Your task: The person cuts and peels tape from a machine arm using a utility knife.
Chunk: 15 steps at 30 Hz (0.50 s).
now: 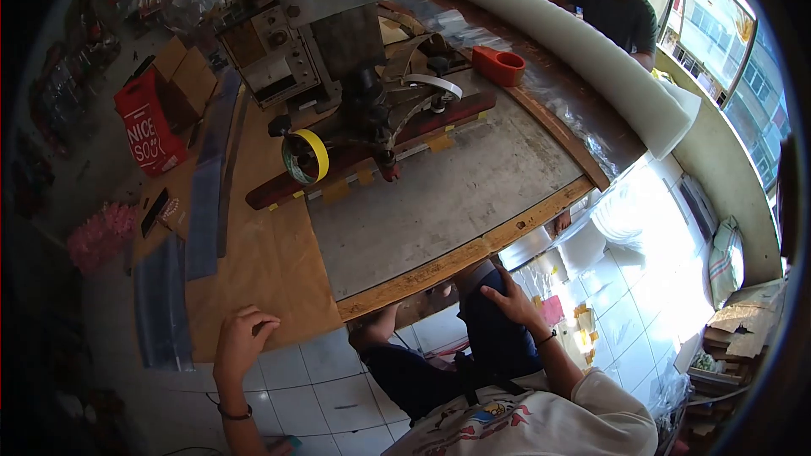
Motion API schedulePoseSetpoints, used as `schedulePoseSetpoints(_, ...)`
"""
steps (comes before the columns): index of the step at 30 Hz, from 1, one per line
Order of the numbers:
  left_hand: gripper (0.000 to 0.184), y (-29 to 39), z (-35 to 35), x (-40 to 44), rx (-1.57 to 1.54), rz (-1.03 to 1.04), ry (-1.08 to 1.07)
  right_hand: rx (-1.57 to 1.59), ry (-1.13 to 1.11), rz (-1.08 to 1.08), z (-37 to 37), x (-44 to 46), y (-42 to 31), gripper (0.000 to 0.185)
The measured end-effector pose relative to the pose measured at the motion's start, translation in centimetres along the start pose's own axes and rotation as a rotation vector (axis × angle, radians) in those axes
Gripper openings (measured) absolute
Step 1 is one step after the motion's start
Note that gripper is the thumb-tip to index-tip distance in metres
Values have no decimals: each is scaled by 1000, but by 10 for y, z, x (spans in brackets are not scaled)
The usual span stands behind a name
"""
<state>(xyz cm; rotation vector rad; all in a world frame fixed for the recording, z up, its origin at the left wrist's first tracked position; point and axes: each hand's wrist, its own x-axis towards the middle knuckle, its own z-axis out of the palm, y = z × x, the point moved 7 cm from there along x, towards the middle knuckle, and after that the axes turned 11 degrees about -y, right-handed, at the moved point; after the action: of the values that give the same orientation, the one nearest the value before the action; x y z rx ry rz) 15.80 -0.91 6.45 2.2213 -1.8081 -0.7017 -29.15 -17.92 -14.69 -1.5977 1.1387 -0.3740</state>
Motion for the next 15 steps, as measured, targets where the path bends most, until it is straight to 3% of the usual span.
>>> schedulePoseSetpoints(5, 12, 11, 2, -15, -20, 0, 157, -40, 21, -28, 6, 2, 5, 95)
schedulePoseSetpoints(15, 10, 17, 0, -11, 66, 23, 140, -38, 32, -67, 4, 4, 9, 92)
